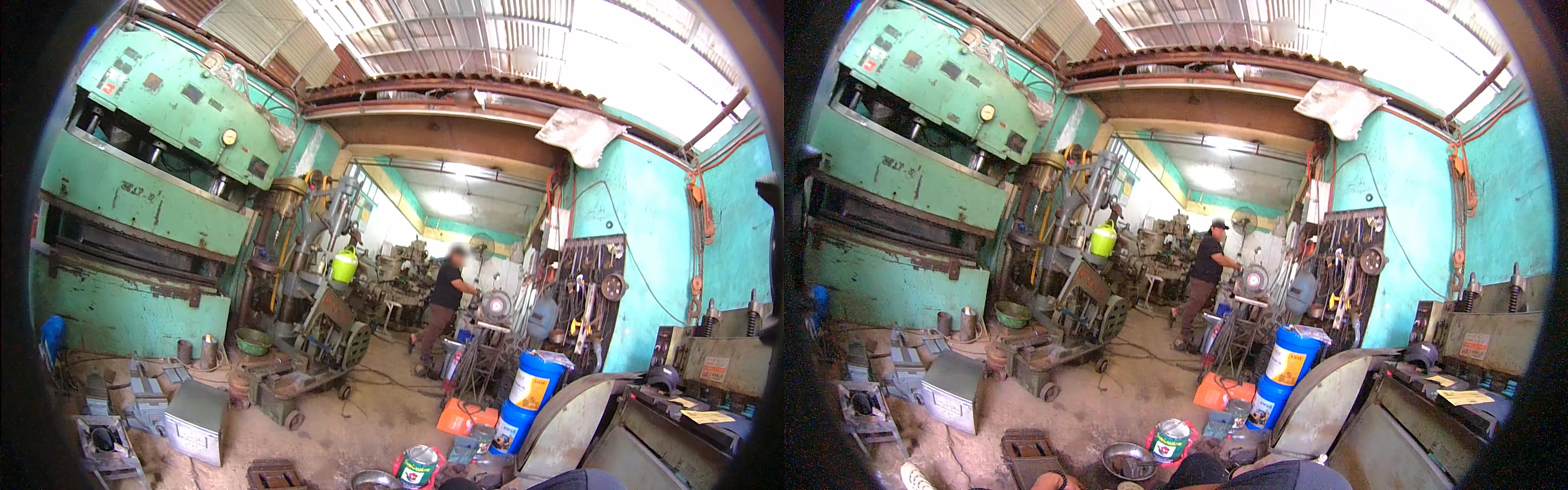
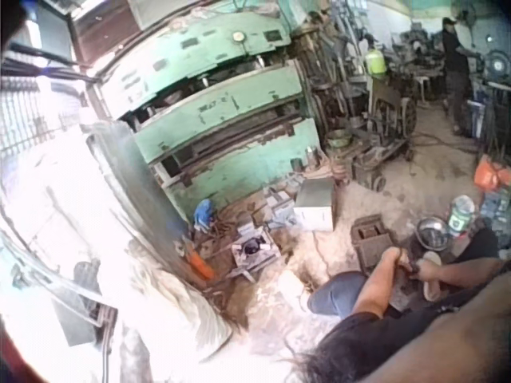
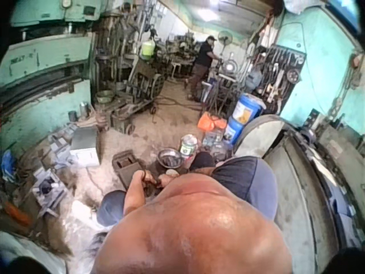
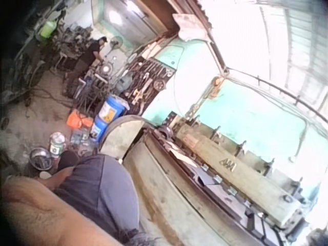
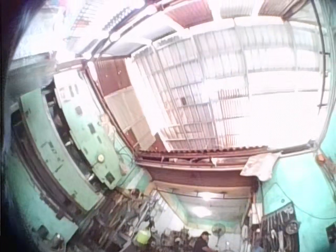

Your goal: The person sits on the floor of a workshop and uses a cloth to wipe and clean a rectangular metal part. They repeatedly rub the surfaces and edges of the object, occasionally repositioning it to access different sides.

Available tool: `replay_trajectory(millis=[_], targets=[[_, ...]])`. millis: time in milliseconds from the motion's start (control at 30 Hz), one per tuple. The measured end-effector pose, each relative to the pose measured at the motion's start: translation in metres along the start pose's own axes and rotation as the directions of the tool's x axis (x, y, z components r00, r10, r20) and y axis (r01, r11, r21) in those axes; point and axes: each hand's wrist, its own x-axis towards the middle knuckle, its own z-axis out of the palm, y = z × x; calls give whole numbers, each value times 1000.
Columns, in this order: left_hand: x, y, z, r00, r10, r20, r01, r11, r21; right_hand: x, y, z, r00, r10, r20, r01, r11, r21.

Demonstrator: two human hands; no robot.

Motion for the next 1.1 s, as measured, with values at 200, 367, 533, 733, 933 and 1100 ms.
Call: replay_trajectory(millis=[200, 367, 533, 733, 933, 1100], targets=[[-29, 6, -6, 999, -13, -41, 12, 1000, -26, -11, -11, -9, 1000, 2, -4, -2, 994, -108], [-36, 5, -7, 999, -32, -10, 32, 999, -35, -12, -9, -6, 1000, -20, 1, 20, 991, -130], [-38, 3, -8, 998, -44, 43, 47, 998, -52, -18, -15, -7, 997, -78, 21, 80, 988, -130], [-29, 0, -5, 984, -48, 172, 70, 990, -126, -14, -9, -22, 960, -245, 138, 252, 967, -32], [-42, 11, -9, 971, -99, 219, 131, 982, -135, -1, -9, -17, 932, -330, 153, 291, 929, 227], [-57, 11, -3, 957, -207, 201, 209, 978, 13, 3, -25, 4, 922, -340, 186, 279, 915, 290]])
